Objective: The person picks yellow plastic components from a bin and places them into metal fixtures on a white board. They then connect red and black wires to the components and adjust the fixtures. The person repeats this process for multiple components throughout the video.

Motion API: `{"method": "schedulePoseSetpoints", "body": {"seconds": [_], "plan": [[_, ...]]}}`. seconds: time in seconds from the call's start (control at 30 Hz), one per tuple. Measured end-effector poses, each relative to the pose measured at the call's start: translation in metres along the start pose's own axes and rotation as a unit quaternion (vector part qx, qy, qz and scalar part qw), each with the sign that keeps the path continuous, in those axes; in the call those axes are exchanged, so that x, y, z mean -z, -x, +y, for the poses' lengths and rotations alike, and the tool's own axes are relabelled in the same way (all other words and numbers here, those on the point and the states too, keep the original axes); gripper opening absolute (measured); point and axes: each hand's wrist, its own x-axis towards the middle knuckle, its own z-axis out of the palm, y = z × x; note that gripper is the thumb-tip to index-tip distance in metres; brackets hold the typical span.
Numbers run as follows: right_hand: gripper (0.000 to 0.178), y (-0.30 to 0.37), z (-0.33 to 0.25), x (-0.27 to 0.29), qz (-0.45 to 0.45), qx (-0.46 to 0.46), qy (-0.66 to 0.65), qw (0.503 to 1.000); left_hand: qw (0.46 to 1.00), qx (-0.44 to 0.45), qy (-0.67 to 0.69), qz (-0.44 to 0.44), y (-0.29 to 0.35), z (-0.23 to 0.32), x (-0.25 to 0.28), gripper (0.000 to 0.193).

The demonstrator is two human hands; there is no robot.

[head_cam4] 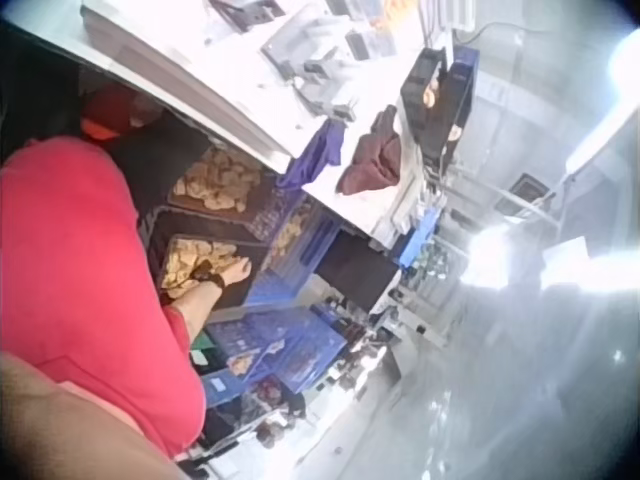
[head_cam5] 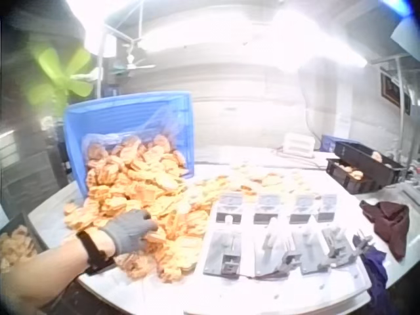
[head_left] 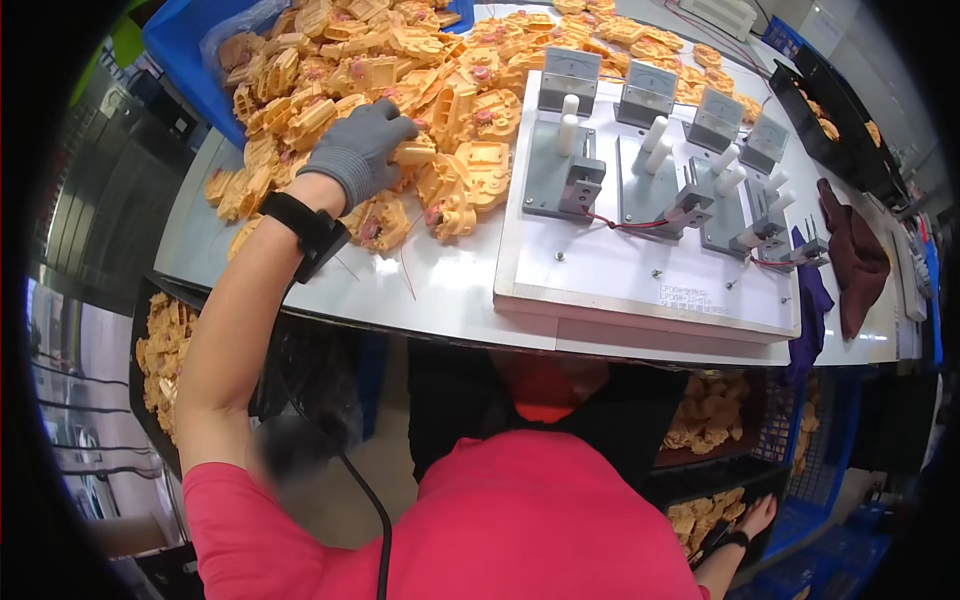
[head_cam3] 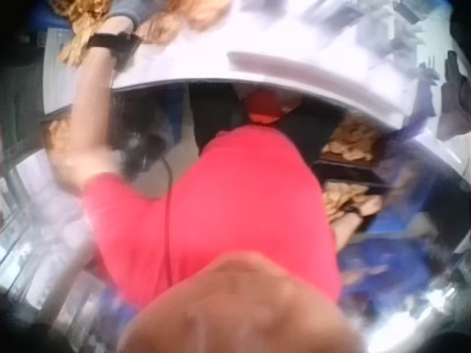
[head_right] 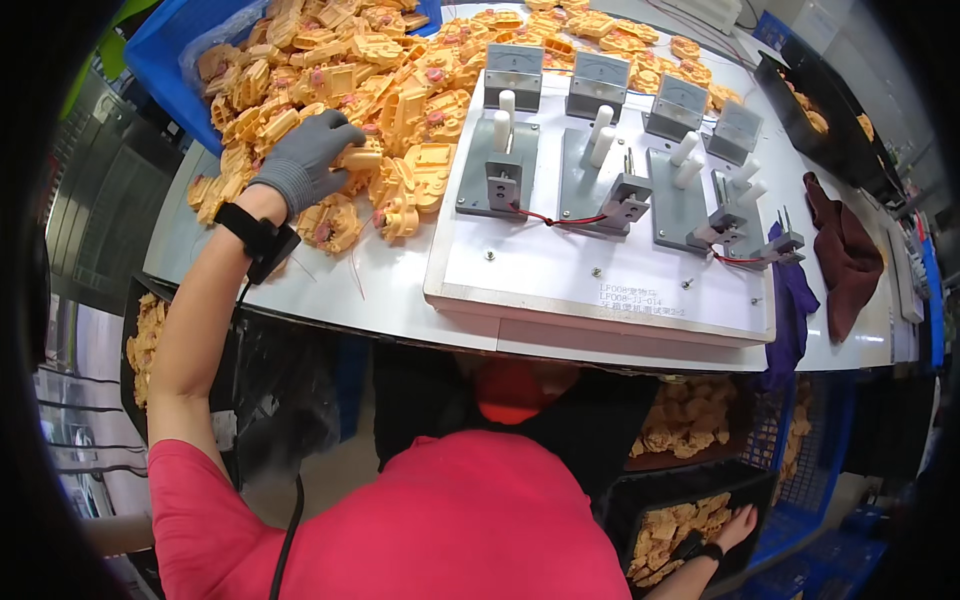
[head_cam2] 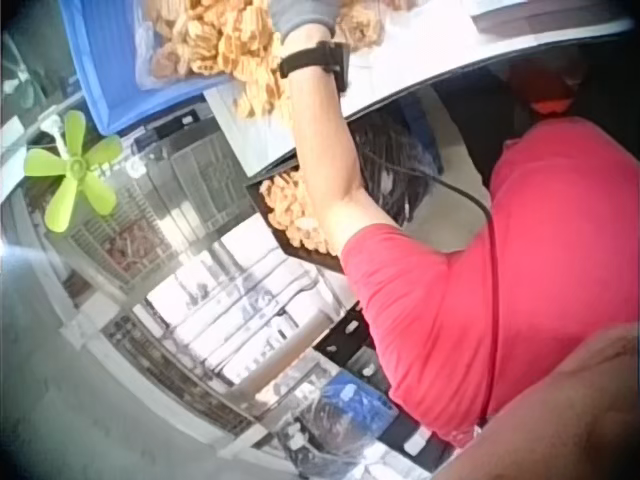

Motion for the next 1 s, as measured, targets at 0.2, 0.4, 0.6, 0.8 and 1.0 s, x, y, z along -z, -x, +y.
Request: {"method": "schedulePoseSetpoints", "body": {"seconds": [0.2,0.4,0.6,0.8,1.0], "plan": [[0.035,0.093,-0.195,-0.125,-0.154,0.169,-0.074,0.971,0.997,0.011,0.063,0.039,-0.002,-0.012,0.010,0.037],[0.025,0.260,-0.320,-0.230,-0.455,0.340,-0.109,0.816,0.937,0.071,0.320,0.125,0.039,-0.019,0.026,0.041],[0.061,0.382,-0.361,-0.291,-0.627,0.454,-0.109,0.624,0.645,0.105,0.756,0.043,0.100,0.038,0.051,0.052],[0.075,0.431,-0.359,-0.314,-0.763,0.298,-0.190,0.541,0.574,0.138,0.807,-0.018,0.110,0.101,0.054,0.052],[0.078,0.433,-0.366,-0.326,-0.692,0.299,-0.188,0.629,0.581,0.089,0.808,0.047,0.112,0.135,0.036,0.087]]}}
